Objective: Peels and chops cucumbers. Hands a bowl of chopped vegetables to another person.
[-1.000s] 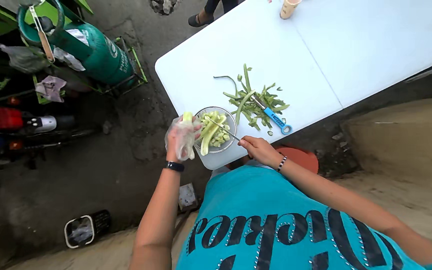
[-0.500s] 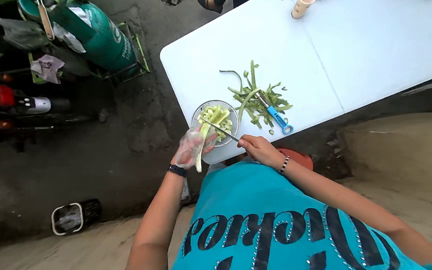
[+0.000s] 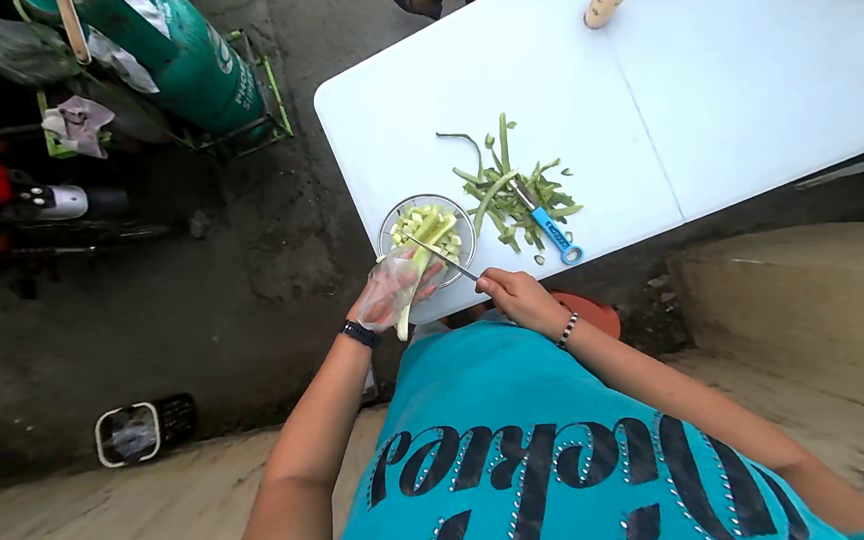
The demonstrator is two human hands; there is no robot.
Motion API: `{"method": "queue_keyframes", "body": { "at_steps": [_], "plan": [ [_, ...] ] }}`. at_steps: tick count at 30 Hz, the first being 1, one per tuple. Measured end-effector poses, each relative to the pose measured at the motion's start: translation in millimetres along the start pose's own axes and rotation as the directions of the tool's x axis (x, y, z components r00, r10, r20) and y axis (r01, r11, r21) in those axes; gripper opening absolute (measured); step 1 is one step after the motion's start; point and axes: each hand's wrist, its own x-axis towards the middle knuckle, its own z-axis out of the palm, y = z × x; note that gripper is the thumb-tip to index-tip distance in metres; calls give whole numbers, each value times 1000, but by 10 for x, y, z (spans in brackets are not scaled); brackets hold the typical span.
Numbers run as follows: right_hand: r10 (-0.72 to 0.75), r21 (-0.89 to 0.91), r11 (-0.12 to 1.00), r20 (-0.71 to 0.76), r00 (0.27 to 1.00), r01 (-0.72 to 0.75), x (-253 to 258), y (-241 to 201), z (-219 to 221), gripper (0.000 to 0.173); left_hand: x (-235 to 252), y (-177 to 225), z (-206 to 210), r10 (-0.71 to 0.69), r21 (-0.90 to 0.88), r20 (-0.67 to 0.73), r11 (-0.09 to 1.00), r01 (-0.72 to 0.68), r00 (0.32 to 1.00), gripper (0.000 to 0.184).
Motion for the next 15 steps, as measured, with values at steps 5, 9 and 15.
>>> {"method": "queue_keyframes", "body": {
  "at_steps": [5,9,15],
  "plan": [
    [50,-31,998,25,998,-49,45,31,46,44,7,-13,25,-33,38,10,999,33,999,66],
    [84,-87,993,37,996,-80,119,78,104,46,33,-46,28,-54,81,-22,995,56,998,59],
    [34,14,999,31,999,-34,34,40,78,45,-11,-57,-14,-29,106,-57,994,35,998,51]
  ]
}}
